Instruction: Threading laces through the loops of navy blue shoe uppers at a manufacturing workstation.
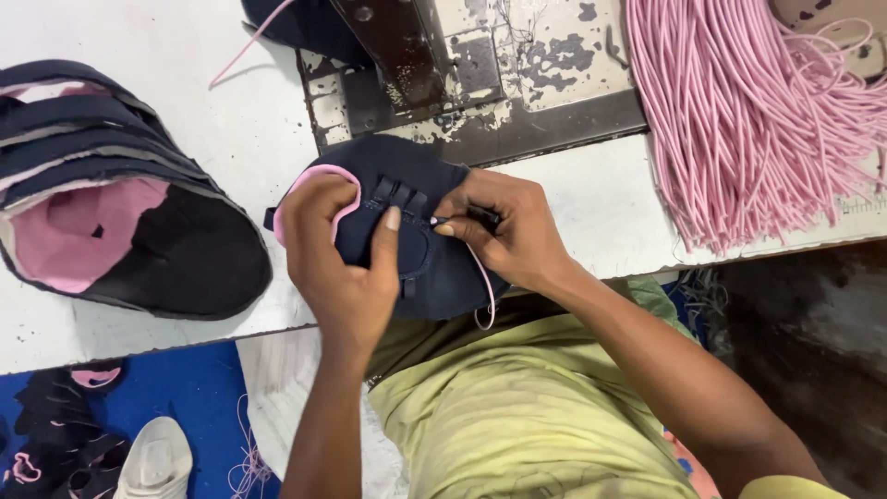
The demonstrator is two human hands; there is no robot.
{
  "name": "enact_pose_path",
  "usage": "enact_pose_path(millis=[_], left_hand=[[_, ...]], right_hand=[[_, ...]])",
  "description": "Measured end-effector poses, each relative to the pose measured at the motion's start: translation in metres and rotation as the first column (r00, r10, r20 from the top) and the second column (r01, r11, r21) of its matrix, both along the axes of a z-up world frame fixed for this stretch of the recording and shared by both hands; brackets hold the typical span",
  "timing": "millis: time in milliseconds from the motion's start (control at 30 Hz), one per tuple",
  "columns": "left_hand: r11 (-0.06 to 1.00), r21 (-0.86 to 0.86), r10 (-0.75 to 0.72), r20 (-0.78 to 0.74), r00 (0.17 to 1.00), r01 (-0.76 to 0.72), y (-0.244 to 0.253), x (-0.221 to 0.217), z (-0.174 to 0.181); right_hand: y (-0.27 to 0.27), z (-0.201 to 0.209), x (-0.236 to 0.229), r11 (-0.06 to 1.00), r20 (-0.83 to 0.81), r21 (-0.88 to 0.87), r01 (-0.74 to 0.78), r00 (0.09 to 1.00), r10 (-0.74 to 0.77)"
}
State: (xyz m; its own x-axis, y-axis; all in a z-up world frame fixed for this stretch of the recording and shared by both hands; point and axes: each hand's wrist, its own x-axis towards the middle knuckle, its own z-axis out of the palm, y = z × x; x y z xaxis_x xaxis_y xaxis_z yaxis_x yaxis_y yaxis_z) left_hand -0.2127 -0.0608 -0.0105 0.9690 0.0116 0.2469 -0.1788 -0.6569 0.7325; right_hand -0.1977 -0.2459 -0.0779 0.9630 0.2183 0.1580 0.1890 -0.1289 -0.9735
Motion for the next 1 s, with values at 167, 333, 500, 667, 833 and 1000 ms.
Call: enact_pose_path(millis=[167,333,500,667,833,1000], left_hand=[[0.969,0.246,-0.092,0.238,0.967,0.031,-0.008,-0.006,-0.004],[0.909,0.414,-0.140,0.179,0.974,0.055,-0.004,-0.002,-0.007],[0.919,0.386,-0.141,0.140,0.980,0.077,-0.002,-0.001,-0.006],[0.933,0.351,-0.129,0.119,0.984,0.080,-0.003,0.001,-0.006],[0.940,0.323,-0.150,0.107,0.983,0.109,-0.001,0.001,-0.004],[0.983,0.079,-0.172,0.068,0.983,0.166,0.003,0.000,-0.009]], right_hand=[[0.002,0.000,-0.002,0.999,0.069,-0.007,0.041,0.997,-0.040],[0.005,-0.002,-0.002,0.996,0.127,-0.040,0.075,0.989,-0.069],[0.006,-0.005,-0.003,0.995,0.116,-0.049,0.086,0.990,-0.080],[0.009,-0.003,-0.004,0.995,0.099,-0.013,0.096,0.991,-0.095],[0.008,0.007,-0.002,0.997,0.160,-0.055,0.049,0.986,-0.040],[0.005,0.017,-0.002,0.996,0.171,-0.090,0.023,0.985,-0.007]])
